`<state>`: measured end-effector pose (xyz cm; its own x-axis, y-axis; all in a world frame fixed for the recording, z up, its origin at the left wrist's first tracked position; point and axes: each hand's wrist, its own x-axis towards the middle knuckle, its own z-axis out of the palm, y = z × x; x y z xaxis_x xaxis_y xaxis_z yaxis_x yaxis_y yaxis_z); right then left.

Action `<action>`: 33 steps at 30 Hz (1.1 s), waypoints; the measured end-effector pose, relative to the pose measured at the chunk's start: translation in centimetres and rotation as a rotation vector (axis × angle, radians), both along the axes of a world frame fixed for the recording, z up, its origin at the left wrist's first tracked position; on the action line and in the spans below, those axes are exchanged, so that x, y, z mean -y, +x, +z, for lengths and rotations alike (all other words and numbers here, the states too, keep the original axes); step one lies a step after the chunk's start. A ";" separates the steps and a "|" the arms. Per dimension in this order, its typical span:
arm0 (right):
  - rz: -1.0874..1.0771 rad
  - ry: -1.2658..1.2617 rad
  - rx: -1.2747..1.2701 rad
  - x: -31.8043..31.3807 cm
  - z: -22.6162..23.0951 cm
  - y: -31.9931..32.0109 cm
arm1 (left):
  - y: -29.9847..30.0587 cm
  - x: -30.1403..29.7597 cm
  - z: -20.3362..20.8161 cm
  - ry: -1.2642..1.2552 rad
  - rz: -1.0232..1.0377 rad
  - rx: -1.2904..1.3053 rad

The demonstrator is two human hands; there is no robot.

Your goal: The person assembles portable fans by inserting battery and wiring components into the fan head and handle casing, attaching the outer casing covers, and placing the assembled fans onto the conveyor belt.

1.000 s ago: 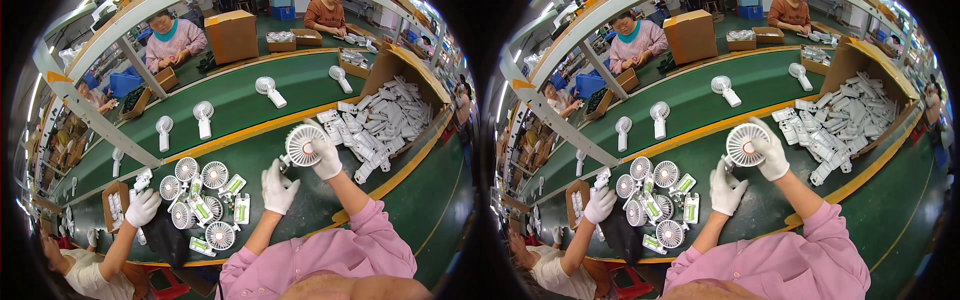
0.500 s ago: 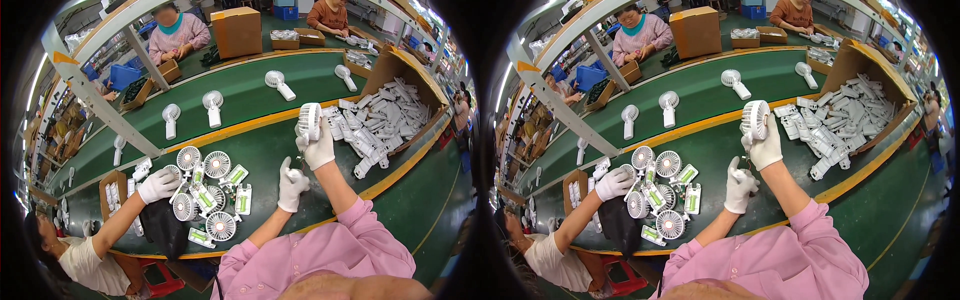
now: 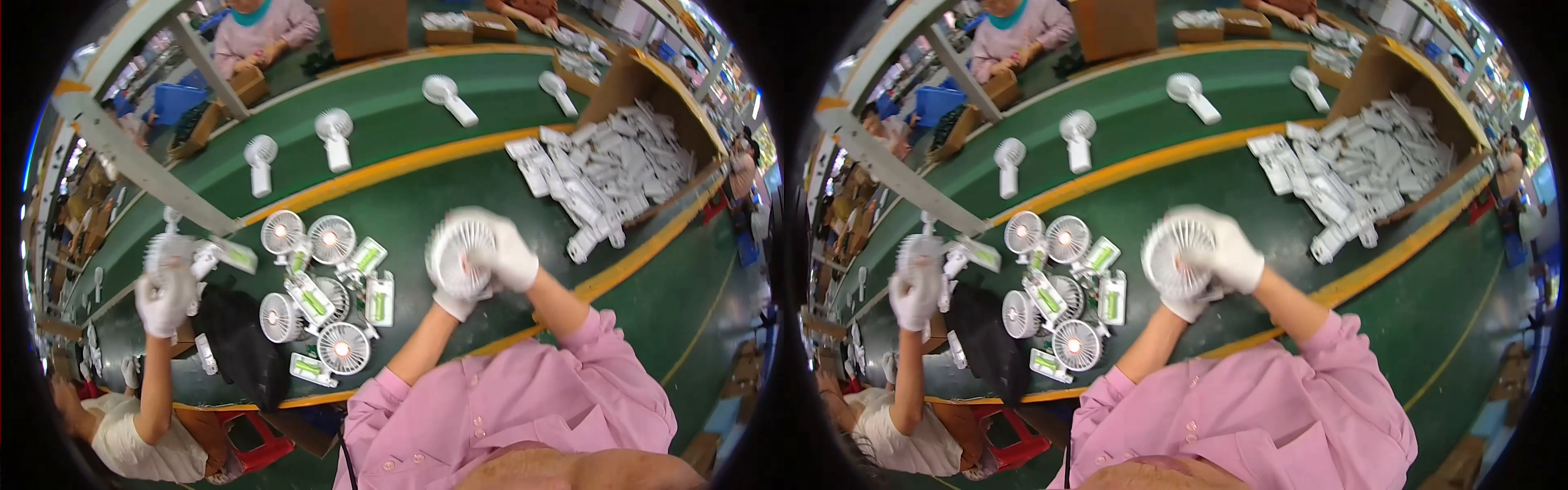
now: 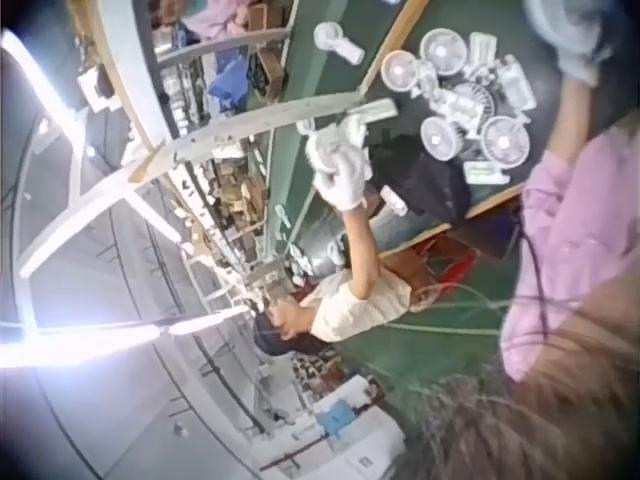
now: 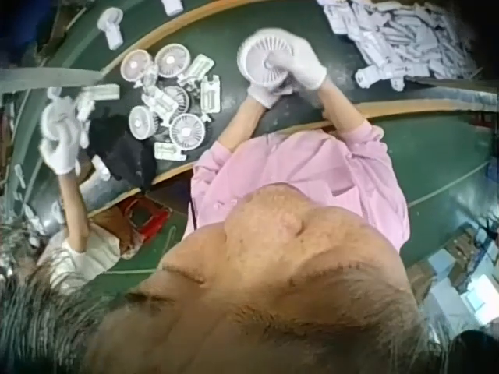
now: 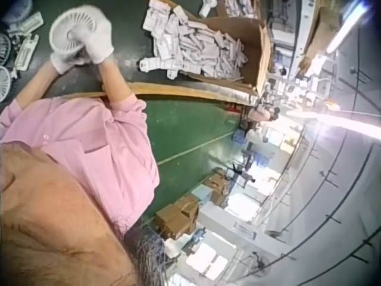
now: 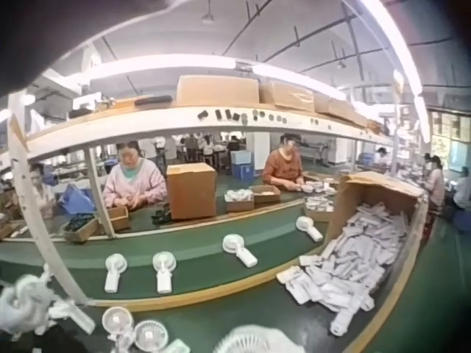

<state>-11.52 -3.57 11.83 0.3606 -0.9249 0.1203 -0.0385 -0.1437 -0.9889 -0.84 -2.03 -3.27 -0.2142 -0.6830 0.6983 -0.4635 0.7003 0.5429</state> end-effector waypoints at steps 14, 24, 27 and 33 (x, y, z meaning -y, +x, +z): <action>-0.458 0.228 0.275 2.5 -5.6 -2.8 | -0.7 -1.0 6.3 1.304 -0.525 -0.923; -0.527 -0.308 -0.582 2.4 -4.6 -4.2 | -0.2 -0.9 7.0 1.271 -0.418 -0.967; -0.239 -0.752 -0.808 -0.1 0.0 -4.6 | 0.4 -0.1 7.0 1.281 -0.362 -1.052; 0.113 -0.912 -1.154 -2.7 0.3 -3.8 | 0.6 0.3 5.3 1.235 -0.327 -1.041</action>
<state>-15.27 -0.90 12.12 0.7228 -0.6498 0.2353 -0.6708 -0.7415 0.0127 -0.28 -2.30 2.00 -0.2684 -0.9238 -0.2732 0.5056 -0.3764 0.7763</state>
